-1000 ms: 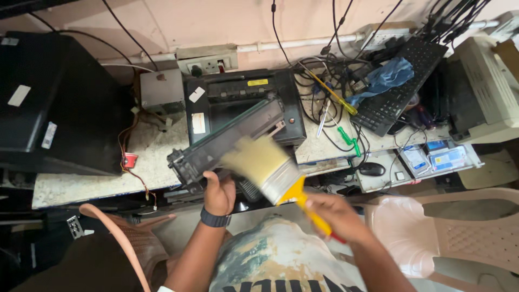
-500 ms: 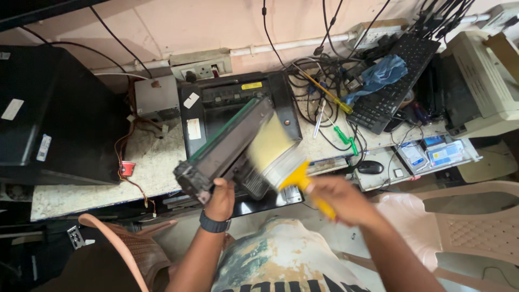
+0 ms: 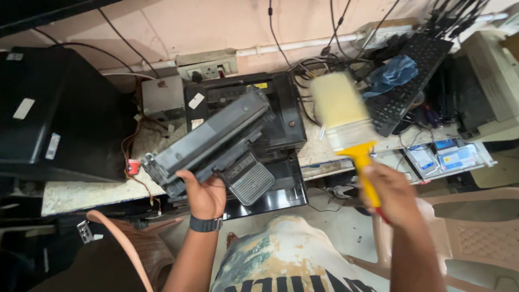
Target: The person cleans the interior of a laser printer using a toothbrush and a paintbrush. They remove the toner cartridge, brush the inside of the printer and the cartridge, then reinsert the cartridge and close the printer.
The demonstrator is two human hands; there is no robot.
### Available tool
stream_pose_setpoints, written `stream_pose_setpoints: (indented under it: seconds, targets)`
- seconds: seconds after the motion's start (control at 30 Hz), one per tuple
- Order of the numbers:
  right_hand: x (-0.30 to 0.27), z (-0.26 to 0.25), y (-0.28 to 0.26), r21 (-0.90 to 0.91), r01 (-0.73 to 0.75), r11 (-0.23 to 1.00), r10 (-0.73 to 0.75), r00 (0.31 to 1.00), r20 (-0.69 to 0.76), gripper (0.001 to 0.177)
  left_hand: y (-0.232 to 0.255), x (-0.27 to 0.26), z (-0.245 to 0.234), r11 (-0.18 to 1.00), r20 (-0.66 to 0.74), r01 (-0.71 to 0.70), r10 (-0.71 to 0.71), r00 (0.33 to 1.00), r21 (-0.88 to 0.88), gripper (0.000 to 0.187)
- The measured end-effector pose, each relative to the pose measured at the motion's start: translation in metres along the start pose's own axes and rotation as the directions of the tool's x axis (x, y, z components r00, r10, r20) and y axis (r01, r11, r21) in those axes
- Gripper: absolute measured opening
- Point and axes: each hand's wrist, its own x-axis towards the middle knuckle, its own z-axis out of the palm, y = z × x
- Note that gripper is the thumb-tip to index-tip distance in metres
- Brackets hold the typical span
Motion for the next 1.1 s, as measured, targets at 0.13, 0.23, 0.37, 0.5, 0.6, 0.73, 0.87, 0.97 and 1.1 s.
stream_pose_setpoints:
  seconds: [0.13, 0.23, 0.37, 0.5, 0.6, 0.73, 0.87, 0.97, 1.1]
  targets:
    - [-0.011, -0.032, 0.002, 0.074, 0.08, 0.994, -0.068, 0.987, -0.146, 0.028, 0.027, 0.004, 0.038, 0.997, 0.011, -0.032, 0.032, 0.999, 0.065, 0.072]
    - [-0.014, -0.038, 0.011, 0.099, 0.101, 0.99, -0.084, 0.983, -0.16, 0.033, 0.042, 0.007, 0.063, 0.998, 0.02, 0.003, -0.005, 1.0, 0.06, 0.074]
    - [-0.016, -0.028, 0.026, 0.109, 0.122, 0.987, -0.099, 0.975, -0.202, 0.047, 0.052, 0.01, 0.075, 0.993, 0.013, 0.105, -0.104, 0.994, -0.046, 0.074]
    - [-0.016, -0.019, 0.031, 0.108, 0.241, 0.964, -0.222, 0.961, -0.163, 0.054, 0.048, 0.014, 0.074, 0.986, -0.064, 0.138, -0.144, 0.987, -0.096, 0.07]
    - [-0.019, -0.016, 0.031, 0.105, 0.315, 0.943, -0.296, 0.941, -0.166, 0.056, 0.043, 0.015, 0.068, 0.997, -0.092, 0.072, -0.069, 0.993, 0.033, 0.065]
    - [-0.022, -0.009, 0.029, 0.239, 0.417, 0.877, -0.413, 0.908, -0.068, 0.054, 0.032, 0.014, 0.057, 0.996, -0.064, 0.065, -0.061, 0.996, 0.063, 0.062]
    - [-0.016, -0.007, 0.018, 0.081, 0.484, 0.871, -0.491, 0.86, 0.141, 0.047, 0.024, 0.009, 0.051, 0.999, 0.042, 0.026, -0.028, 0.999, 0.045, 0.06]
    - [-0.006, -0.021, 0.002, -0.251, 0.418, 0.873, -0.423, 0.905, 0.037, 0.051, 0.025, 0.002, 0.048, 0.999, 0.041, 0.04, -0.041, 0.998, 0.026, 0.059]
    - [-0.013, -0.034, -0.013, -0.231, 0.464, 0.855, -0.479, 0.878, -0.008, 0.046, 0.024, -0.003, 0.044, 1.0, -0.007, 0.012, -0.012, 1.0, 0.012, 0.06]
